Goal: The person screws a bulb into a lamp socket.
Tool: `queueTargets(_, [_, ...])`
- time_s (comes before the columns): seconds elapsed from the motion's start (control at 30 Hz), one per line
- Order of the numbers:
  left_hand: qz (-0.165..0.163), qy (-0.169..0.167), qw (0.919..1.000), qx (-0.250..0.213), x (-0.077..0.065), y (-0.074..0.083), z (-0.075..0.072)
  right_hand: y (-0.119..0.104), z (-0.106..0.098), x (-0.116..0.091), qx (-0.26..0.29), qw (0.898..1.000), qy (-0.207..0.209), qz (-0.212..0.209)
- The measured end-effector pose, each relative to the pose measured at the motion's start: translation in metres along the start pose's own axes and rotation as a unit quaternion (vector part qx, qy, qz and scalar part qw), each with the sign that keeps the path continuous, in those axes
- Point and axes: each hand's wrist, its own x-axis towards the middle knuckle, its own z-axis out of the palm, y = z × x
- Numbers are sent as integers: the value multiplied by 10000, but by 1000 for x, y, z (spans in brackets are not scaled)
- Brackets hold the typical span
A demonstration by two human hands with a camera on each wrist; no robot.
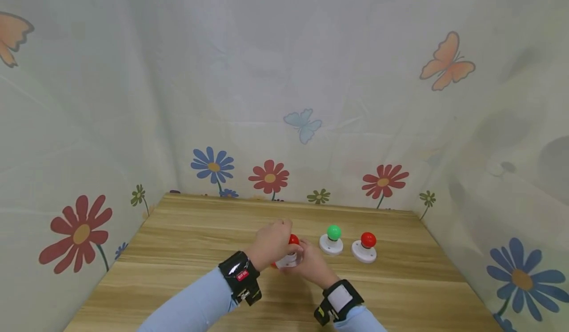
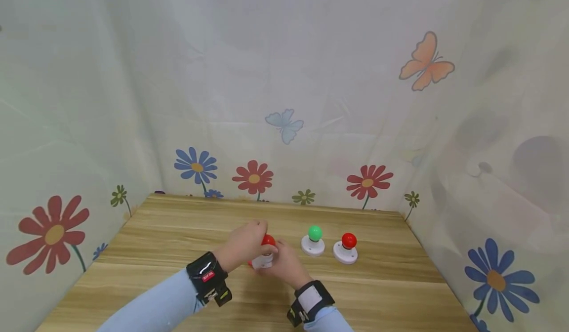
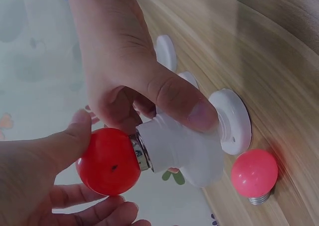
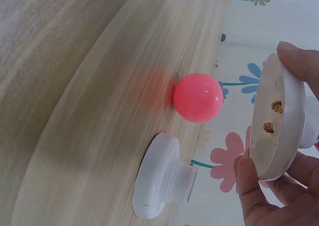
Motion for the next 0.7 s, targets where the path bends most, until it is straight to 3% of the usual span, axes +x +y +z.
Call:
queueTargets(0.3, [424,-407,9949,-821,5,-5,0,7,1,2,-34,9997,47,-242])
queueTargets(0.5, [198,-664,9906,-1175,5,-5,0,7,3,2,-46,9997,83,-233])
queueTargets(0.63, [-10,-399,9946,-958,5,-6,3,5,3,1,46,9997,40,-248])
queueTargets(0.7, [-30,-198,9979,-620,4,-7,5,4,3,1,150,9997,-7,-190])
